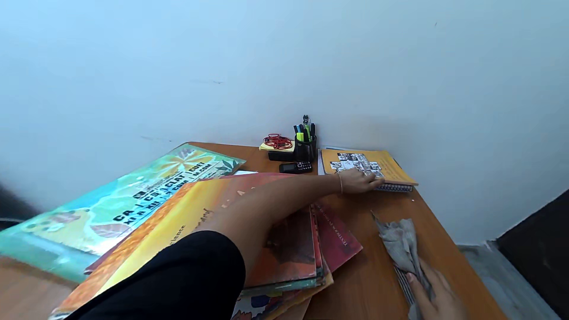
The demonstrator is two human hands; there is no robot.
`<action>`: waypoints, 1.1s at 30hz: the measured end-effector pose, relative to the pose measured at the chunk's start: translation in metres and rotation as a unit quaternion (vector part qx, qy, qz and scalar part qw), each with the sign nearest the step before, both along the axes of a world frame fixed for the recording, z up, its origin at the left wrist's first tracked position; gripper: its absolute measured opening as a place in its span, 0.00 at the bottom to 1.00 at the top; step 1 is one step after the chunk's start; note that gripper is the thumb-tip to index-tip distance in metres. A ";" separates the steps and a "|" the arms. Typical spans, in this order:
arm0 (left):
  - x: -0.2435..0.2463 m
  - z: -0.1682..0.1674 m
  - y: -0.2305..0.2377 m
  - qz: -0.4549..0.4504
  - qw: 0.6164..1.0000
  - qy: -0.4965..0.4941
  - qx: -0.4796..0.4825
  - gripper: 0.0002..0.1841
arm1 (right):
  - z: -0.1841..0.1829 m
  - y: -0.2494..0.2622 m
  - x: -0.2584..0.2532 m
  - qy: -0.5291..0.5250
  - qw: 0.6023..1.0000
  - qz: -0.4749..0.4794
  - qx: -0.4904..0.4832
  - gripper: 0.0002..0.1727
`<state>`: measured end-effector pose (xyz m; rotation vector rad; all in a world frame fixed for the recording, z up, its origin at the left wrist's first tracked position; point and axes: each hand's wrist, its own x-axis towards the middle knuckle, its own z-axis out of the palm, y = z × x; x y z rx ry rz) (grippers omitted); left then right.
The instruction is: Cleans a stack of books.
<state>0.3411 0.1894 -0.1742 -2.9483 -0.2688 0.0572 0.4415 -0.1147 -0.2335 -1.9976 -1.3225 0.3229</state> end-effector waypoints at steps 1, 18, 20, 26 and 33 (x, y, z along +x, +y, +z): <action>0.004 0.000 0.001 0.007 1.000 0.005 -0.001 0.29 | -0.001 0.000 0.001 0.000 1.000 0.000 0.000 0.27; 0.001 0.013 0.020 0.094 0.991 0.090 -0.037 0.41 | 0.003 -0.002 -0.002 0.021 1.000 -0.010 -0.007 0.27; 0.002 0.015 0.017 0.099 0.990 0.096 -0.034 0.42 | 0.002 -0.002 -0.002 0.019 1.000 -0.006 -0.004 0.27; 0.001 0.025 0.014 0.131 0.981 0.116 -0.079 0.41 | 0.003 -0.003 -0.003 0.022 1.000 -0.011 0.003 0.27; -0.048 0.063 0.007 0.129 0.955 0.090 -0.251 0.20 | 0.000 -0.002 0.002 0.007 1.000 0.010 0.021 0.26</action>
